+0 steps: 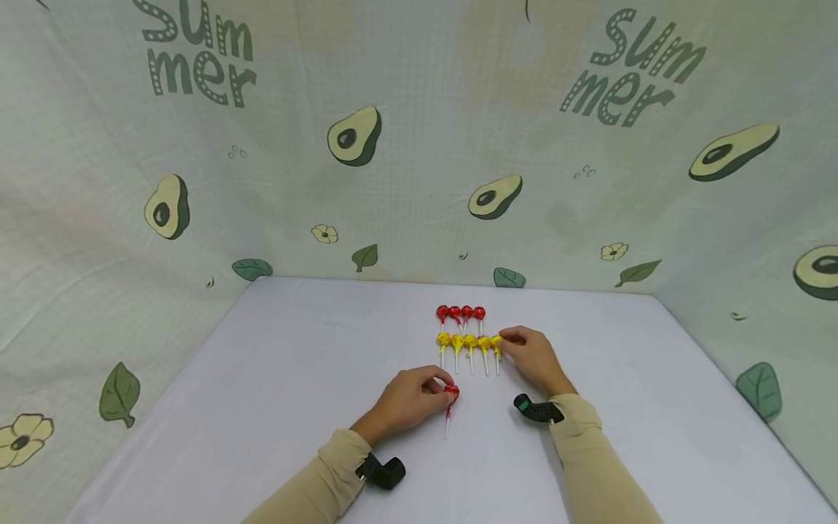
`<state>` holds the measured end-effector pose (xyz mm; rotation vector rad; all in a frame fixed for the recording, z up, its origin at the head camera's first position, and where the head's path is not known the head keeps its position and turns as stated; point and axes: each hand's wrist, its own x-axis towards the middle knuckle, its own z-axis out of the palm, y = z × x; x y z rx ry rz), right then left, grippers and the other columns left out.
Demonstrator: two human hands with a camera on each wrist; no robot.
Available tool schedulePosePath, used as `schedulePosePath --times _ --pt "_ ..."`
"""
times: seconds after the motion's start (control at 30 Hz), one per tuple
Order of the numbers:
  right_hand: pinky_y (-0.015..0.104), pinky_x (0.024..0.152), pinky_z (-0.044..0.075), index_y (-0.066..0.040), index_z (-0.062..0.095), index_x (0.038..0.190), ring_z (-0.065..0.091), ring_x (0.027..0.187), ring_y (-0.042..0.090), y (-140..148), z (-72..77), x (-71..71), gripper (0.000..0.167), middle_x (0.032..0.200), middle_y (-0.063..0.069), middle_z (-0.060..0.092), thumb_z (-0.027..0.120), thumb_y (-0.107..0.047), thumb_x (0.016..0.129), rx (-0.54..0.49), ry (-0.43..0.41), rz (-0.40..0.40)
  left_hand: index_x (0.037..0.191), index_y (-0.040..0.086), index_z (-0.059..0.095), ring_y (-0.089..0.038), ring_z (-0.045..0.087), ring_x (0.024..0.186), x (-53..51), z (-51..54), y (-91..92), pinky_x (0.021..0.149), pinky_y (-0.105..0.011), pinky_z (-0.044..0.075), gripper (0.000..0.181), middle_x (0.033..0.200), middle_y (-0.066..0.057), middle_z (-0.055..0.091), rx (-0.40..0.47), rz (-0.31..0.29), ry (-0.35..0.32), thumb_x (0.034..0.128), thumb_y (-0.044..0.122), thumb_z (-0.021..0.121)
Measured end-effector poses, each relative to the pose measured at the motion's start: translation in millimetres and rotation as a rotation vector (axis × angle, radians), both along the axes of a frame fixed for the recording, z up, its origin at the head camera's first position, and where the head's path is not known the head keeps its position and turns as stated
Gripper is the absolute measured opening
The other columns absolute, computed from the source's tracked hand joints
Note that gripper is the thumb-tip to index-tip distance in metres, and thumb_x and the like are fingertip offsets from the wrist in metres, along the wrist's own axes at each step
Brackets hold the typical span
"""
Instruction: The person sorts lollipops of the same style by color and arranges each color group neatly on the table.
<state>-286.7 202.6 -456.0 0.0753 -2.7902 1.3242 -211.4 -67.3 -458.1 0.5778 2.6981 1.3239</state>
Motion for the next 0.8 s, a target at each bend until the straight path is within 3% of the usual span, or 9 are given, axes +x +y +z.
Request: schedulePosePath --times 0.27,0.53,0.8 --pt "0.048 0.096 0.046 -0.004 0.066 0.123 0.058 0.11 0.031 -1.5 -2.9 2.5 0.033 0.117 0.014 0.067 0.064 -0.024 0.097 -0.022 -0.001 -0.007 0.101 0.032 0.071 -0.006 0.06 0.077 0.1 -1.0 -1.0 0.07 -0.031 0.047 0.012 0.081 0.017 0.067 0.031 0.014 -0.039 0.0898 0.034 0.072" --pt "0.048 0.096 0.047 -0.004 0.066 0.123 0.058 0.11 0.031 -2.2 -0.7 3.1 0.033 0.117 0.014 0.067 0.064 -0.025 0.098 -0.01 -0.007 -0.014 0.101 0.028 0.07 -0.008 0.061 0.076 -1.0 -4.1 -1.2 0.069 -0.03 0.048 0.011 0.082 0.016 0.067 0.085 0.031 -0.031 0.0909 0.033 0.072" --pt "0.046 0.093 0.048 -0.004 0.067 0.122 0.059 0.106 0.03 -1.7 0.9 2.2 0.031 0.115 0.014 0.067 0.064 -0.022 0.097 -0.001 0.009 -0.014 0.102 0.024 0.07 -0.01 0.061 0.074 -2.6 1.3 1.1 0.066 -0.028 0.05 0.012 0.083 0.011 0.067 0.141 -0.023 -0.042 0.0916 0.029 0.073"
